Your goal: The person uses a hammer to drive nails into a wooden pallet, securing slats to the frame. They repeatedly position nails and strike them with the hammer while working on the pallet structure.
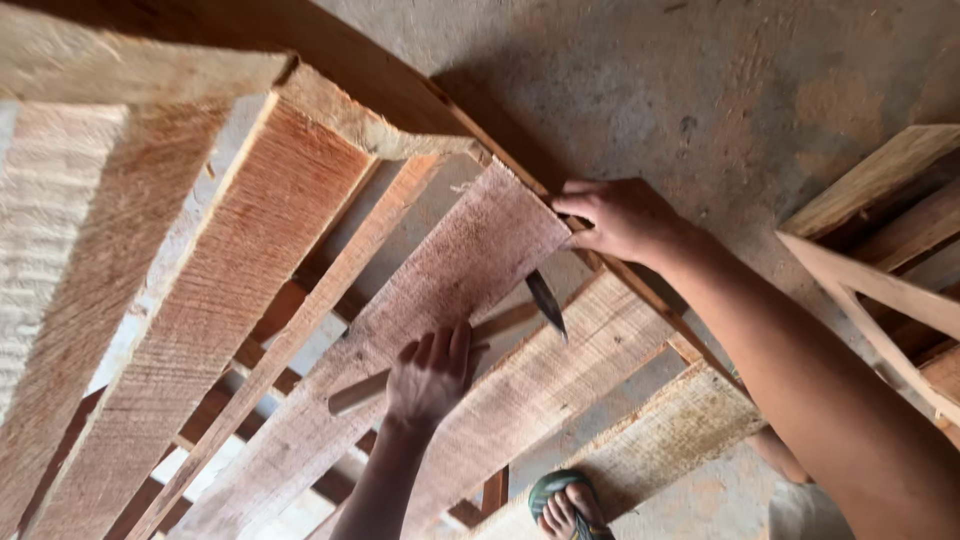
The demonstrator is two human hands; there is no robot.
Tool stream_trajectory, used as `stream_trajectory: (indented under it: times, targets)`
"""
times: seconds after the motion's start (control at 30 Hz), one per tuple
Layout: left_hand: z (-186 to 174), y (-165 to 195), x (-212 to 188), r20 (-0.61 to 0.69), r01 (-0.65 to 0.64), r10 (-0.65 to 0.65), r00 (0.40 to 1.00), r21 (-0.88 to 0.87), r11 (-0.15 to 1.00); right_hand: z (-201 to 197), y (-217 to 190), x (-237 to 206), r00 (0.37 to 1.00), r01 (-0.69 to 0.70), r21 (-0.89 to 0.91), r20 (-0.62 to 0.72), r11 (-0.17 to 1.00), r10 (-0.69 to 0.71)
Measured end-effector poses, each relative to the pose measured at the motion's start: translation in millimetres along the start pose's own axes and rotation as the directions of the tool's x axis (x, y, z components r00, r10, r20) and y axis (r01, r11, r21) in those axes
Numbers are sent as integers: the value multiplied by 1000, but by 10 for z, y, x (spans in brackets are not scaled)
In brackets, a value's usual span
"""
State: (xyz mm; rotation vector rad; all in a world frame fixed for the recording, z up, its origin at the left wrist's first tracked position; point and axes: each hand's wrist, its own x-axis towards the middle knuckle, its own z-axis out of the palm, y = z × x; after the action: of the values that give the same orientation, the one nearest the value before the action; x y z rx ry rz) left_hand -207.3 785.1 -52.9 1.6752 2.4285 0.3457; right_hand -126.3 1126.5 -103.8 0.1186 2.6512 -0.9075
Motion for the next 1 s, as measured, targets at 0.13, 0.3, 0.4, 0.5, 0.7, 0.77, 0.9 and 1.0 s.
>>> stream_trajectory:
  times: [0.13,0.3,0.4,0.5,0.7,0.77,0.9,1.0]
  targets:
    - [30,-4,-52,39,-7,9,999,-37,999,3,-12,8,984,-125,6,130,992,123]
    - [63,-15,-105,-19,-20,19,1000,-31,999,27,-42,12,998,-46,-27,-40,999,45]
    - [68,-27,-107,-74,6,-13,997,-98,995,22,-79,3,996,-70,31,-51,997,71]
    - [69,-34,-66,-131,54,-69,989,-110,992,6,-109,-3,986,-166,64,30,984,165]
    - [160,54,269,-159,197,-196,968,-10,980,16,-115,0,989,-100,51,-100,994,105]
    - [209,114,421,-271,95,-72,960,74,993,27,-111,0,985,-91,87,-140,992,103]
    - [279,183,631,-243,22,-6,970,61,998,13,-109,-3,966,-259,173,75,950,249]
    - [309,153,668,-248,-1,22,968,84,996,-22,-109,-2,971,-234,157,79,959,225]
